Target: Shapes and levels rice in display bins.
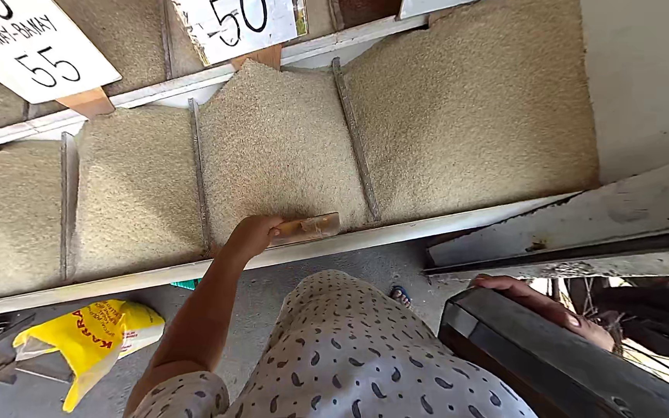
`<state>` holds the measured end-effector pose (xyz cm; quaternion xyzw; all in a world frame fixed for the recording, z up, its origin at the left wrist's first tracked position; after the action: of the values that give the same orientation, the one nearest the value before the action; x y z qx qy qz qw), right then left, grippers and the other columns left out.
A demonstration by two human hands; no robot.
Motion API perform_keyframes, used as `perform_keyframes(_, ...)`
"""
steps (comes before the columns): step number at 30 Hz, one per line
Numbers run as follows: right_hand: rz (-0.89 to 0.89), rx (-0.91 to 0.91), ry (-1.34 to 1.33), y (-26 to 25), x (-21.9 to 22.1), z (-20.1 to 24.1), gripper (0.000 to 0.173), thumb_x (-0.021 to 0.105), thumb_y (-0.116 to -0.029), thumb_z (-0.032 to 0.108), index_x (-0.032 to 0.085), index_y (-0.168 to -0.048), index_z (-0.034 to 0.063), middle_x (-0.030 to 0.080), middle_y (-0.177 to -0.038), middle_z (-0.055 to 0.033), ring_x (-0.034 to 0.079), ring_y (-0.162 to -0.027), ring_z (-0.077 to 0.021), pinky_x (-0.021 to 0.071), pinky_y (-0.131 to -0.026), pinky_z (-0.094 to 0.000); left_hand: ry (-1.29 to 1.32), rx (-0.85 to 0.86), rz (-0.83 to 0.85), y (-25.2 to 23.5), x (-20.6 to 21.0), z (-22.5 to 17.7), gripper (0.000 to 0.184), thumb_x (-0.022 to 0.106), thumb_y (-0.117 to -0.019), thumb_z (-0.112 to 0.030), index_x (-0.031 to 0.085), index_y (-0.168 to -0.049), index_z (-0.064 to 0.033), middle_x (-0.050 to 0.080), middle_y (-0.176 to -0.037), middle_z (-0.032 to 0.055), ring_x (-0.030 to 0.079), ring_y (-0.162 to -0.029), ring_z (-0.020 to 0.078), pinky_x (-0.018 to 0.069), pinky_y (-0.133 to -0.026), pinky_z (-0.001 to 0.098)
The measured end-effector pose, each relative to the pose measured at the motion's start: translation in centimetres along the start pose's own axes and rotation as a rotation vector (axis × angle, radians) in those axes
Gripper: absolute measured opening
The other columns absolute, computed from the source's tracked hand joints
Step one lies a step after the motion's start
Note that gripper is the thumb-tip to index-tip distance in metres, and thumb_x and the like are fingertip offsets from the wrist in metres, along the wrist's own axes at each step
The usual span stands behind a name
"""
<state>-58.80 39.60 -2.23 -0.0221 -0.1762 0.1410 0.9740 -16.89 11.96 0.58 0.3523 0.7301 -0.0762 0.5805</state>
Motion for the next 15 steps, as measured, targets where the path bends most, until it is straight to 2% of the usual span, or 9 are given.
perform_keyframes(2, 0.034, 0.004, -0.018, -0.5, 0.3, -0.4, 0.068, 0.055, -0.0913, 0.067, 0.061, -0.141, 0.0205, 0.07, -0.128, 0.0017, 0.066, -0.113, -0.006, 0.0551, -0.095, -0.0218, -0.002, -0.015, 0.054, -0.5, 1.3, -0.3, 0.019, 0.058, -0.1058, -0.014, 0.072, -0.115, -0.0046, 0.074, -0.105, 0.0182, 0.071, -0.101, 0.0366, 0.0545, -0.093, 0.0599)
perform_keyframes(6, 0.05, 0.001, -0.038, -0.9, 1.2, -0.3, 0.069, 0.057, -0.0907, 0.067, 0.061, -0.141, 0.0193, 0.07, -0.127, 0.0007, 0.067, -0.112, -0.0065, 0.0557, -0.094, -0.0223, -0.004, 0.091, 0.036, -3.1, 2.3, -2.7, 0.017, 0.059, -0.1057, -0.015, 0.071, -0.11, -0.0042, 0.073, -0.098, 0.0184, 0.072, -0.095, 0.0378, 0.0556, -0.085, 0.0613)
perform_keyframes(10, 0.054, -0.008, 0.006, -0.9, 0.9, 0.3, 0.071, 0.056, -0.0904, 0.068, 0.06, -0.141, 0.0183, 0.069, -0.129, 0.0004, 0.066, -0.114, -0.0067, 0.0546, -0.096, -0.0223, -0.042, 0.047, 0.061, -6.2, 2.7, -5.8, 0.021, 0.056, -0.1069, -0.017, 0.068, -0.119, -0.0048, 0.072, -0.108, 0.0206, 0.07, -0.105, 0.0402, 0.0552, -0.09, 0.0614)
perform_keyframes(13, 0.046, 0.007, 0.025, -1.0, 0.5, 1.0, 0.07, 0.058, -0.0899, 0.068, 0.062, -0.14, 0.0189, 0.069, -0.13, 0.0008, 0.065, -0.116, -0.0066, 0.0541, -0.097, -0.0223, -0.014, -0.034, 0.032, -7.5, 1.1, -4.7, 0.021, 0.057, -0.105, -0.015, 0.067, -0.119, -0.0024, 0.071, -0.11, 0.0237, 0.069, -0.108, 0.043, 0.0536, -0.092, 0.064)
perform_keyframes(15, 0.067, 0.001, 0.012, -0.9, -0.1, 1.0, 0.07, 0.057, -0.0905, 0.068, 0.062, -0.14, 0.0188, 0.069, -0.131, 0.0005, 0.065, -0.117, -0.0067, 0.0533, -0.098, -0.0222, 0.001, -0.088, -0.043, -7.5, -1.5, -3.2, 0.021, 0.059, -0.1045, -0.015, 0.068, -0.119, -0.0026, 0.071, -0.111, 0.024, 0.068, -0.109, 0.0435, 0.0526, -0.094, 0.0648)
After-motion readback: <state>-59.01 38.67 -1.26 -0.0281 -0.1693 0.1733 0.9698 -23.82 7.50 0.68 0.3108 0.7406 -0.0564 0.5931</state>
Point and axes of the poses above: each hand's wrist, its own y-axis away from the middle knuckle, its own x-axis out of the palm, z = x × y, the point moved 1 cm from there along -y, towards the middle knuckle
